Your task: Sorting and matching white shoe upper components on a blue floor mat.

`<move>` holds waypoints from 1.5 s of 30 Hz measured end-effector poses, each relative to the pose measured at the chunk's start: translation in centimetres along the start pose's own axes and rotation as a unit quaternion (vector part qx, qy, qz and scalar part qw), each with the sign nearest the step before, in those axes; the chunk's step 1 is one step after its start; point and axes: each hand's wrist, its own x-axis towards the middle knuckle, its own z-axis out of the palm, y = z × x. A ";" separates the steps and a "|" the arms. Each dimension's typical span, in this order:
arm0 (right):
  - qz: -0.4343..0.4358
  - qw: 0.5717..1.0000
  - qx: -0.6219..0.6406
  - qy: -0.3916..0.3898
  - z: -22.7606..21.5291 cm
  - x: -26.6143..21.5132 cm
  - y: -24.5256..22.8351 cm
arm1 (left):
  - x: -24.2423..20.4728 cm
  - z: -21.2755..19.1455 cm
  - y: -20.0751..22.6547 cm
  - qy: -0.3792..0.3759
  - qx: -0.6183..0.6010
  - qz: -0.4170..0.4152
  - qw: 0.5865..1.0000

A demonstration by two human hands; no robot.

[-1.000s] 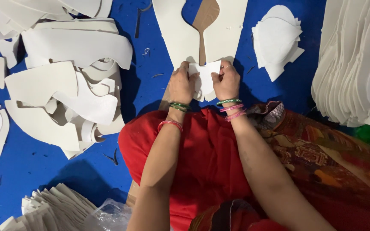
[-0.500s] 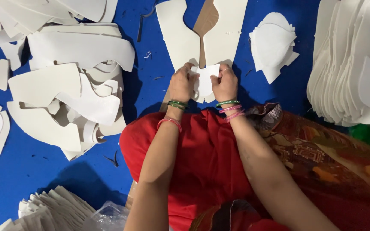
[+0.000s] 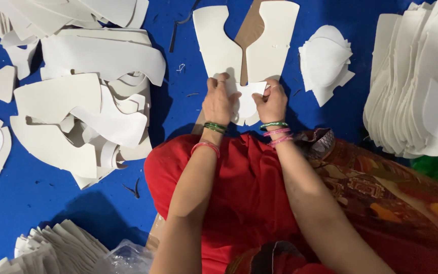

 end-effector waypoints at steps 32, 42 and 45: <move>0.109 0.927 0.144 -0.330 -3.5 3.1 1.6 | -2.4 0.3 -1.2 -0.097 0.098 0.173 0.975; 0.064 0.914 0.225 -0.332 -2.0 0.2 3.8 | -0.9 -0.9 -0.2 -0.015 0.030 0.203 0.979; -0.021 0.957 0.141 -0.251 -1.6 -0.6 1.9 | -0.4 -2.9 -2.0 0.114 -0.212 0.132 0.962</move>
